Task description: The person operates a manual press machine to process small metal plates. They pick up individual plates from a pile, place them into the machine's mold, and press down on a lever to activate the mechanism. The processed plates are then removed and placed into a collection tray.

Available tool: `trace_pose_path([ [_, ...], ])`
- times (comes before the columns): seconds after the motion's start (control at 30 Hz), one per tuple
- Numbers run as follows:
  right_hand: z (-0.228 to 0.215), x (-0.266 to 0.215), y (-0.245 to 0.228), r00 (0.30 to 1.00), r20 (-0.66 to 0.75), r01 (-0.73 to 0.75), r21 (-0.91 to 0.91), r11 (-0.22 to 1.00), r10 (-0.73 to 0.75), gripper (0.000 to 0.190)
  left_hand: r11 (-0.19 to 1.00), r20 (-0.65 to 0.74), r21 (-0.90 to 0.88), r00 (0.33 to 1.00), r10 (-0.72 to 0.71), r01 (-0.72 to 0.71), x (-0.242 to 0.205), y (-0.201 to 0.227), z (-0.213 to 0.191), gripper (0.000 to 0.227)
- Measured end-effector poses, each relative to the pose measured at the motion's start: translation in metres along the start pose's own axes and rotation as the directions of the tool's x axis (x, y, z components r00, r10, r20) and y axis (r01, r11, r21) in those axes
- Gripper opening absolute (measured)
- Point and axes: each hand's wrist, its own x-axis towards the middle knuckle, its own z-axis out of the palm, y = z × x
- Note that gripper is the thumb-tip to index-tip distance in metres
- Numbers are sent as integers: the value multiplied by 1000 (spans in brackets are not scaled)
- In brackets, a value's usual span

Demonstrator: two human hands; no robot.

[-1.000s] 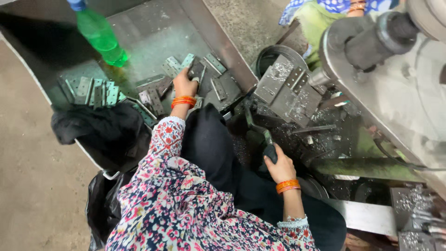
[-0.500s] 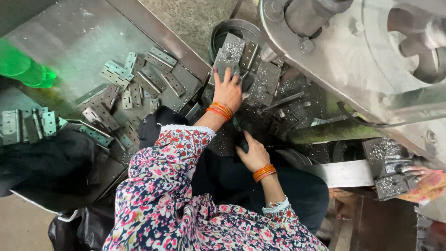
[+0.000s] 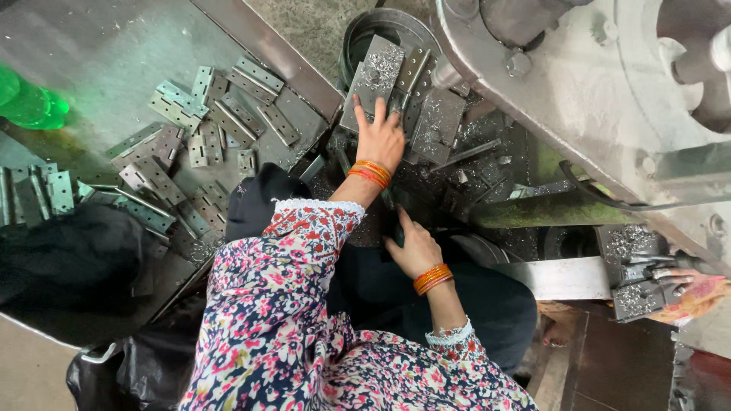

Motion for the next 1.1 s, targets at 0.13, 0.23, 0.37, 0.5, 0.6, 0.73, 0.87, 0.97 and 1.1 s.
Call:
trace_pose_path([
  [0.13, 5, 0, 4, 1000, -21, 23, -21, 1000, -23, 84, 999, -61, -37, 998, -16, 14, 13, 0, 2, 30],
  [0.23, 14, 3, 13, 1000, 2, -13, -17, 1000, 13, 87, 998, 24, -60, 1000, -17, 19, 18, 0, 0, 29],
  [0.37, 69, -1, 30, 998, -55, -36, 12, 999, 37, 94, 997, -3, -79, 1000, -2, 2, 16, -1, -3, 28],
  [0.5, 128, -11, 42, 989, -131, -57, 113, 992, 72, 97, 999, -46, -43, 999, 22, -24, 16, -7, 0, 29],
  [0.6, 129, -7, 39, 980, -200, 56, 186, 981, -18, 96, 997, -136, -57, 990, 35, -44, 8, -6, 2, 29],
  [0.73, 81, -7, 32, 997, -65, -35, 128, 991, 43, 102, 998, -120, -55, 992, 27, -34, -8, -5, 2, 30],
  [0.87, 19, 2, 20, 1000, -14, -27, -5, 1000, 27, 85, 998, -81, -43, 996, 30, -34, -7, -8, 3, 31],
  [0.97, 6, 9, 15, 994, 43, -99, -73, 992, 103, 83, 998, -78, -65, 997, 21, -26, 8, -6, 6, 30],
  [1.1, 81, -9, 16, 991, -80, -107, 30, 994, 109, 93, 999, -181, -39, 983, 23, -30, 14, -6, 14, 31],
])
